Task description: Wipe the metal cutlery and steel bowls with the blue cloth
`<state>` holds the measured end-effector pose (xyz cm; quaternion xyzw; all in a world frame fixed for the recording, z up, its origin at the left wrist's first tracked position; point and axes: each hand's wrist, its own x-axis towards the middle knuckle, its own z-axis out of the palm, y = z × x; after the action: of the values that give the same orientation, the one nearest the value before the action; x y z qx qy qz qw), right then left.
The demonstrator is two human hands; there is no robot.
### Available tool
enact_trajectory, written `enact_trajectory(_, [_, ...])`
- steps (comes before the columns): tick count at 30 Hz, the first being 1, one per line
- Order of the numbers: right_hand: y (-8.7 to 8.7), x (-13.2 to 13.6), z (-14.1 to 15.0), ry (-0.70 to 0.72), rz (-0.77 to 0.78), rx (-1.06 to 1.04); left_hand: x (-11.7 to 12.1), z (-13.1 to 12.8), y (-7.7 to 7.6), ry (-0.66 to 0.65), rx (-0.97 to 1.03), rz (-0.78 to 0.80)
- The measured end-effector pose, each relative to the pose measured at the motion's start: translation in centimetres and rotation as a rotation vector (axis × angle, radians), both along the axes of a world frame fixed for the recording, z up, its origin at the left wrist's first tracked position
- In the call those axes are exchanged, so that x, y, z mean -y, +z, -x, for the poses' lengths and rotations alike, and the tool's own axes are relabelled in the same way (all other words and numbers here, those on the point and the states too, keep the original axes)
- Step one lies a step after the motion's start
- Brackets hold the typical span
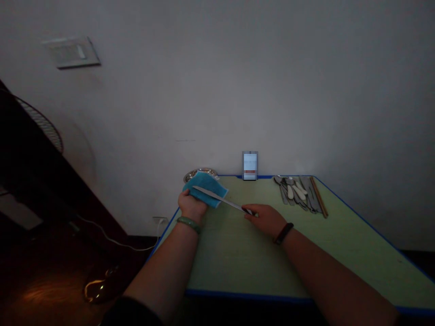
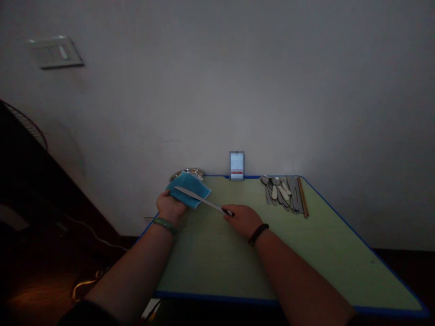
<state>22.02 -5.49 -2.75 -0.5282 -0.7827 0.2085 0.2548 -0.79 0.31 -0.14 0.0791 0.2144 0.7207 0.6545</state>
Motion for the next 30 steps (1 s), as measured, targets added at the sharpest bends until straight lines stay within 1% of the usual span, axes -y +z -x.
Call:
enact_trajectory(4, [0.0,0.0,0.0,-0.031,0.059,-0.083,-0.1,0.1,0.2,0.047,-0.005,0.010])
enact_trajectory(7, [-0.1,-0.1,0.1,-0.040,0.098,-0.159,-0.1,0.2,0.2,0.058,0.000,0.021])
enact_trajectory(11, [-0.2,-0.4,0.1,-0.050,0.144,-0.206,0.0,0.4,0.0,0.017,-0.011,0.008])
enact_trajectory(16, [-0.3,-0.5,0.3,-0.099,0.214,-0.261,0.2,0.0,0.0,-0.023,-0.010,-0.038])
enact_trajectory(22, [0.0,-0.5,1.0,-0.133,0.315,-0.361,0.8,-1.5,0.4,-0.121,-0.027,-0.012])
enact_trajectory(27, [-0.4,-0.7,1.3,-0.140,0.314,-0.385,1.7,-2.7,0.7,-0.272,-0.026,-0.031])
enact_trajectory(30, [-0.9,-0.9,1.3,-0.149,0.298,-0.395,2.1,-3.2,0.7,-0.331,-0.039,-0.044])
